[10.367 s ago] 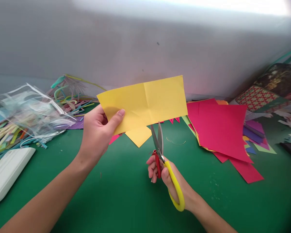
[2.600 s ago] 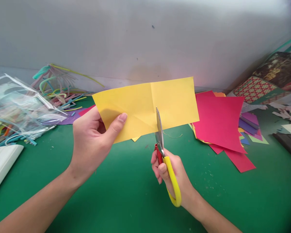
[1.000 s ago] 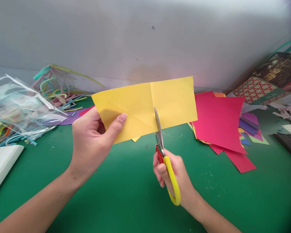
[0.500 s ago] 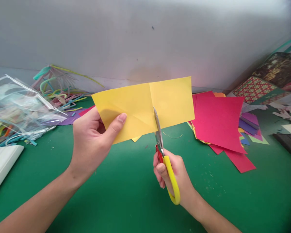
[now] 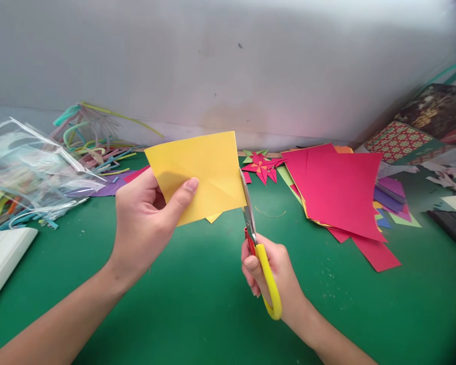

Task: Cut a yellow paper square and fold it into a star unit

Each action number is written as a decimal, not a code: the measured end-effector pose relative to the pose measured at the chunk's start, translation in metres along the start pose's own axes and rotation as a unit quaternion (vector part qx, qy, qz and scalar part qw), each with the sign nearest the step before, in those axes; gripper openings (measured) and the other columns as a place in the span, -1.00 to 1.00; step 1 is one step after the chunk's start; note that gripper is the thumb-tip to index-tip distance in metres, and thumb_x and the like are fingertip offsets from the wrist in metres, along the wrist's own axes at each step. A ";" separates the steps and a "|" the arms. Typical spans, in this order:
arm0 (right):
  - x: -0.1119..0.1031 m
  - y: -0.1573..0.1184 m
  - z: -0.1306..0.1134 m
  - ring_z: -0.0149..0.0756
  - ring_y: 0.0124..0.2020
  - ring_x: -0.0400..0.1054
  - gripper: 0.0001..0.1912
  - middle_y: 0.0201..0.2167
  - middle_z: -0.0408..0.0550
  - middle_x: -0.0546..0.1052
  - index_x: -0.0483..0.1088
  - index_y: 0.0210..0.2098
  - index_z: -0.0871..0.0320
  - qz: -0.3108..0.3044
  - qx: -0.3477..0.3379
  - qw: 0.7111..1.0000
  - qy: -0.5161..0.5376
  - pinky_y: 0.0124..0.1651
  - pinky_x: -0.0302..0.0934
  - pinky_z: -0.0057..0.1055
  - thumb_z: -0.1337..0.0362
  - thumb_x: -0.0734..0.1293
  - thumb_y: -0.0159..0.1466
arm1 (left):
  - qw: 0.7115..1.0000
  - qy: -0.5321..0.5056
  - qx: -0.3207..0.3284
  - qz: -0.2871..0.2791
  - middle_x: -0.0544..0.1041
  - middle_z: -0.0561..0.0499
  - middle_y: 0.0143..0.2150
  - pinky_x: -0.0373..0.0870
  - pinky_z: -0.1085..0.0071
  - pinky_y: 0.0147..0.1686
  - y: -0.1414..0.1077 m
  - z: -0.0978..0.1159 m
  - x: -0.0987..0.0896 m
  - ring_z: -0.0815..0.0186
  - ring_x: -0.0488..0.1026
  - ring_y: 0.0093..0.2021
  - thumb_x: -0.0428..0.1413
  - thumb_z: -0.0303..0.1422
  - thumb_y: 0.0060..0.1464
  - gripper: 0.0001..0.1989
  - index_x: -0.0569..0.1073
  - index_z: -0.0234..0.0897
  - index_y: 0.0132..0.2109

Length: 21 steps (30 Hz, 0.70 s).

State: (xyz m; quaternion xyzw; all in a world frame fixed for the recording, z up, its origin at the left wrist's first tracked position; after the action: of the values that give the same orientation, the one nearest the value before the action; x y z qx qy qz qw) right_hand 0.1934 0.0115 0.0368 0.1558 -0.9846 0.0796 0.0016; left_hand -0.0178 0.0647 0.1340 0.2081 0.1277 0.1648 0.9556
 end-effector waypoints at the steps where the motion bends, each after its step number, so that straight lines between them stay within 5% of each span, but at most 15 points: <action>1: 0.000 0.000 0.000 -0.49 -0.68 0.10 -0.46 -0.64 -0.30 0.25 0.26 -0.37 0.10 0.000 0.002 1.000 0.000 -0.66 0.07 -0.54 -0.26 0.34 0.29 | 1.000 -0.001 0.000 0.001 0.70 0.04 -0.19 0.58 0.52 -0.38 0.000 0.000 0.000 0.31 0.63 -0.28 0.32 -0.30 0.13 -0.81 0.65 -0.23 -0.11; 21: 0.000 0.001 0.000 -0.49 -0.73 0.13 -0.44 -0.68 -0.29 0.29 0.26 -0.42 0.09 0.002 0.021 1.000 0.004 -0.70 0.07 -0.53 -0.27 0.41 0.22 | 1.000 -0.014 -0.010 0.005 0.70 0.01 -0.17 0.58 0.48 -0.38 0.000 -0.001 0.001 0.26 0.64 -0.26 0.32 -0.30 0.12 -0.81 0.66 -0.23 -0.12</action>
State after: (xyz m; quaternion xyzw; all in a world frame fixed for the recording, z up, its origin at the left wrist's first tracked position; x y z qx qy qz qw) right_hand 0.1931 0.0124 0.0365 0.1538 -0.9829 0.1012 0.0020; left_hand -0.0171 0.0659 0.1328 0.2013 0.1118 0.1678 0.9585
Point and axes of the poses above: each hand's wrist, its own y-axis towards the middle knuckle, its own x-axis out of the palm, z = x × y, the point moved 4 cm from there along y, towards the middle knuckle
